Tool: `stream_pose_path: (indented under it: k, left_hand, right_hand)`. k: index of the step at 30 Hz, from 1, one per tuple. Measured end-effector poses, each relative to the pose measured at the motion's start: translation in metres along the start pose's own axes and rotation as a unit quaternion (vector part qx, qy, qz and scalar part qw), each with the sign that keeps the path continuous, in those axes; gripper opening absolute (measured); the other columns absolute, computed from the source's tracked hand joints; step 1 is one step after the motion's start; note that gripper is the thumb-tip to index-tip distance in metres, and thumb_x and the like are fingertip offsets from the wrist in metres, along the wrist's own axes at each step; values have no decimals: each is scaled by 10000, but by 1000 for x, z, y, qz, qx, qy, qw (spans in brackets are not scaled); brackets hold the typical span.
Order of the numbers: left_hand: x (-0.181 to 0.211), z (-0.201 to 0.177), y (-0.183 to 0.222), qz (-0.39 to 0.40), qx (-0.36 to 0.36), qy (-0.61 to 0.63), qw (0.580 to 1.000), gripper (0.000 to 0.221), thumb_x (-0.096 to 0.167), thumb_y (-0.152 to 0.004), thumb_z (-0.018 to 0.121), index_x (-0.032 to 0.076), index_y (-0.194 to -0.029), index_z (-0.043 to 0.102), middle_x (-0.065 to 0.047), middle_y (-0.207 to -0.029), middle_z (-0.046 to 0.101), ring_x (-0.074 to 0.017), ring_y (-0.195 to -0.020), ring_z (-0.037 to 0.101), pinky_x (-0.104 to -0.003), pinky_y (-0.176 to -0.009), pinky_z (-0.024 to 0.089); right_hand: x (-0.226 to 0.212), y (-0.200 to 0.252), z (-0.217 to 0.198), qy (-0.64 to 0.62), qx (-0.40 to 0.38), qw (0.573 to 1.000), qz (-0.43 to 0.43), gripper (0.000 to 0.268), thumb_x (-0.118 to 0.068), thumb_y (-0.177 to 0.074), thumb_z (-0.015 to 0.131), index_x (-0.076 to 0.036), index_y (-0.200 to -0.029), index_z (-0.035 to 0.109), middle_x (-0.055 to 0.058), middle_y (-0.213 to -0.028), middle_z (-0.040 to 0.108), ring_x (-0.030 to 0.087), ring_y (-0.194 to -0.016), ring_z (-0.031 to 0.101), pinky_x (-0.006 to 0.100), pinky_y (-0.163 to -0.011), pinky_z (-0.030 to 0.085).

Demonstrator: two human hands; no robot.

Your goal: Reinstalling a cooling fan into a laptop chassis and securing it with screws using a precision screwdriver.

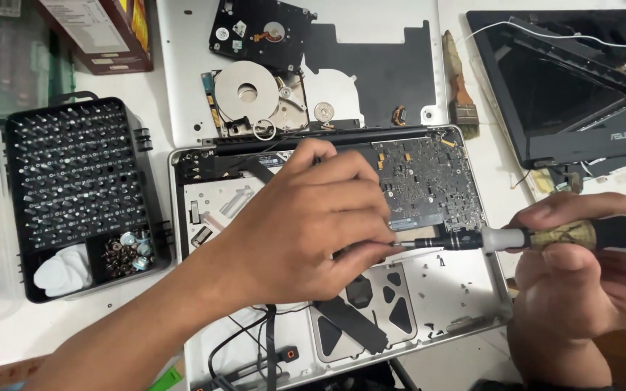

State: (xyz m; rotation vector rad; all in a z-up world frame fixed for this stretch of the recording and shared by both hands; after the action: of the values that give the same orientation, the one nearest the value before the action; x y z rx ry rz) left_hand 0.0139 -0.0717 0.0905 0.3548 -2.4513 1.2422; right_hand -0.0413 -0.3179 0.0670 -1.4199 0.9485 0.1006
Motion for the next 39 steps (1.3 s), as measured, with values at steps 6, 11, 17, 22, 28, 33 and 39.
stream_pose_path:
  k: [6, 11, 17, 22, 28, 33, 39]
  left_hand:
    - [0, -3, 0, -4, 18, -17, 1000, 145, 104, -854, 849, 119, -776, 727, 6, -817, 669, -236, -910, 580, -429, -863, 321]
    - [3, -8, 0, 0, 39, -21, 999, 199, 42, -848, 816, 119, -704, 702, 14, -773, 628, -229, -883, 564, -430, -847, 316]
    - [-7, -6, 4, -24, 40, -35, 998, 187, 96, -848, 821, 135, -708, 704, 17, -785, 629, -221, -896, 550, -417, -867, 331]
    - [-42, 0, 9, -151, -44, -199, 967, 626, 596, -850, 747, 150, -1280, 660, -14, -1196, 682, -217, -1140, 530, -466, -969, 399]
    - [-80, -10, 29, -323, -189, -202, 905, 795, 709, -860, 682, 93, -1357, 604, -89, -1328, 615, -290, -1239, 516, -591, -1034, 362]
    - [-84, -4, 38, -366, -250, -175, 879, 821, 743, -853, 691, 93, -1347, 612, -107, -1335, 604, -297, -1261, 514, -610, -1096, 323]
    - [-87, 8, 46, -376, -292, -161, 865, 772, 743, -846, 726, 71, -1224, 690, -151, -1373, 584, -328, -1285, 477, -618, -1081, 308]
  right_hand:
    - [-22, 0, 8, 73, -39, 996, -20, 279, -67, -1023, 572, 59, -807, 450, 285, -905, 566, 341, -741, 627, 409, -737, 589]
    - [-37, -8, 25, 125, -82, 989, -7, 208, 4, -1017, 558, 133, -854, 555, 254, -870, 614, 266, -688, 631, 283, -595, 464]
    - [-41, -22, 38, 136, -124, 979, -86, 231, -15, -944, 583, 212, -899, 592, 301, -834, 646, 301, -657, 652, 316, -634, 510]
    - [-11, -43, 50, -5, -89, 991, -99, 141, -67, -1085, 640, 69, -1057, 618, 189, -954, 673, 223, -723, 652, 356, -632, 567]
    - [-14, -79, 138, -129, -266, 952, -75, 696, 329, -1067, 604, -121, -1448, 235, 387, -949, 519, 464, -829, 687, 468, -703, 662]
    - [-14, -80, 167, -113, -309, 934, -138, 660, 165, -1023, 727, -4, -1430, 235, 162, -1384, 257, 445, -858, 750, 401, -614, 655]
    - [-14, -71, 178, -80, -327, 929, -153, 672, 72, -1033, 768, -1, -1444, 241, 134, -1340, 234, 475, -944, 802, 336, -488, 555]
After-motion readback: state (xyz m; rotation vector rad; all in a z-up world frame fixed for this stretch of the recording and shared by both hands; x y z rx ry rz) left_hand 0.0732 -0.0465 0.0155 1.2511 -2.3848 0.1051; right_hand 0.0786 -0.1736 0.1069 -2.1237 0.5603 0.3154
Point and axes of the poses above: each hand's wrist, its own y-axis away from the middle knuckle, its own z-axis out of the palm, x = y × z, the point moved 10 cm from there along -y, towards the middle knuckle
